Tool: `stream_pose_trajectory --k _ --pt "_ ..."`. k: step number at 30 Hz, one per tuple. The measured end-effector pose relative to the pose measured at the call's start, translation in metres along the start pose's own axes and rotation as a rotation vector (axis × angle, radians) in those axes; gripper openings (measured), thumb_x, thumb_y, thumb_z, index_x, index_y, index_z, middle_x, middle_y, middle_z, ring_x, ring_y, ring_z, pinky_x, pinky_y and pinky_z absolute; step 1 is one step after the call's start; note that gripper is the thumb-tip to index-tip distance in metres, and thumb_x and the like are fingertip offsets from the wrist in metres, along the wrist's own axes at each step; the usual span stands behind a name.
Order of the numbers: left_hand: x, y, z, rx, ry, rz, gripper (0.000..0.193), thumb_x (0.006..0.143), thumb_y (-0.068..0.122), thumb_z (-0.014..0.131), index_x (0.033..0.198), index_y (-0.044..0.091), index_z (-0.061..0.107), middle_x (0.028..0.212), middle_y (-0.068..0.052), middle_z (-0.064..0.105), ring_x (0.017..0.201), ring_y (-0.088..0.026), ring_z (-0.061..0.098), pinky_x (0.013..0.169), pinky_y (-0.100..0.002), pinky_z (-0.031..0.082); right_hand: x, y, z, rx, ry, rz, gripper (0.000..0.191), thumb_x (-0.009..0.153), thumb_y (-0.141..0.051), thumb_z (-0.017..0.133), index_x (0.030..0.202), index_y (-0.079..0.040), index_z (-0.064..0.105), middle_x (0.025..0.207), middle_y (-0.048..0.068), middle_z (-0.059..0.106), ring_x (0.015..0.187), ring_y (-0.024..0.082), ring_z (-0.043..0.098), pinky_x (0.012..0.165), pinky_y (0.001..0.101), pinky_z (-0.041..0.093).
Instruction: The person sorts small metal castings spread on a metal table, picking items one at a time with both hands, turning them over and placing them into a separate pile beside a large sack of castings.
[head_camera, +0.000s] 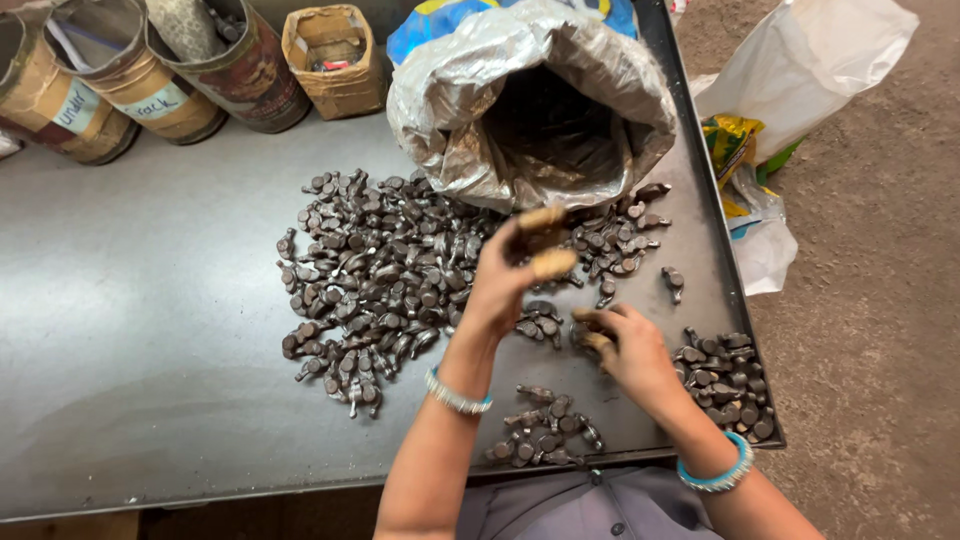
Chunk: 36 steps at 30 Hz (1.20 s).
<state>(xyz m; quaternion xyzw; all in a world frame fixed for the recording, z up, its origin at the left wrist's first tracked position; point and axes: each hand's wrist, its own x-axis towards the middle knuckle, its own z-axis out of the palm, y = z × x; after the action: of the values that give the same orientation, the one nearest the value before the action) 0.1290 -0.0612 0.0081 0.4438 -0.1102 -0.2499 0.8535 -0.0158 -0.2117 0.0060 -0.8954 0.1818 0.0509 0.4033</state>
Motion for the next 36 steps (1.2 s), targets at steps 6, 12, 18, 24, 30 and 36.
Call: stream_pose_trajectory --k 6,12,18,24,30,36 --pt "-0.093 -0.001 -0.032 0.399 0.175 -0.067 0.056 0.068 0.004 0.091 0.118 -0.002 0.069 0.119 -0.008 0.069 0.102 -0.021 0.072 0.086 -0.035 0.063 -0.009 -0.005 -0.014 -0.209 0.193 -0.52 0.056 0.066 0.011 0.064 0.118 -0.01 0.07 0.111 0.012 0.072 0.104 0.035 0.061 0.093 0.0432 0.05" --pt "-0.125 -0.024 -0.029 0.995 0.429 0.079 0.041 0.066 -0.006 0.081 0.106 0.001 0.074 0.101 -0.012 0.073 0.088 -0.022 0.076 0.078 -0.032 0.06 0.007 0.014 0.008 -0.217 0.117 -0.437 0.048 0.075 0.011 0.067 0.119 -0.009 0.068 0.104 0.012 0.071 0.102 0.034 0.062 0.093 0.0415 0.051" --pt "-0.113 -0.039 -0.018 0.787 0.482 -0.04 0.038 0.075 -0.005 0.076 0.112 0.001 0.072 0.101 -0.01 0.08 0.091 -0.018 0.079 0.082 -0.029 0.061 0.016 0.058 0.017 0.67 -0.068 -0.148 0.031 0.085 0.008 0.069 0.115 0.001 0.064 0.106 0.011 0.073 0.098 0.017 0.071 0.089 0.0306 0.059" --pt "-0.1 -0.051 -0.022 0.642 0.386 -0.037 0.042 0.077 -0.007 0.075 0.118 0.0 0.07 0.108 -0.009 0.079 0.098 -0.015 0.076 0.086 -0.027 0.06 0.001 0.08 0.009 1.09 -0.205 0.12 0.027 0.088 0.001 0.071 0.115 0.002 0.064 0.107 0.016 0.076 0.094 0.018 0.071 0.078 0.0302 0.058" --pt "-0.112 -0.064 -0.023 0.553 0.397 0.023 0.033 0.084 -0.004 0.066 0.116 -0.002 0.072 0.103 -0.009 0.078 0.084 -0.015 0.074 0.076 -0.028 0.06 -0.008 0.071 -0.001 1.099 -0.294 0.25 0.028 0.094 -0.012 0.067 0.117 0.003 0.067 0.106 0.017 0.079 0.085 0.016 0.07 0.069 0.0285 0.055" --pt "-0.114 -0.082 -0.019 -0.166 0.446 -0.346 0.043 0.103 0.039 0.057 0.109 -0.002 0.069 0.087 -0.009 0.072 0.066 -0.015 0.068 0.057 -0.033 0.06 -0.005 0.03 0.01 0.636 -0.218 -0.161 0.026 0.095 -0.002 0.07 0.121 0.001 0.074 0.103 0.012 0.075 0.089 0.019 0.066 0.079 0.0313 0.056"
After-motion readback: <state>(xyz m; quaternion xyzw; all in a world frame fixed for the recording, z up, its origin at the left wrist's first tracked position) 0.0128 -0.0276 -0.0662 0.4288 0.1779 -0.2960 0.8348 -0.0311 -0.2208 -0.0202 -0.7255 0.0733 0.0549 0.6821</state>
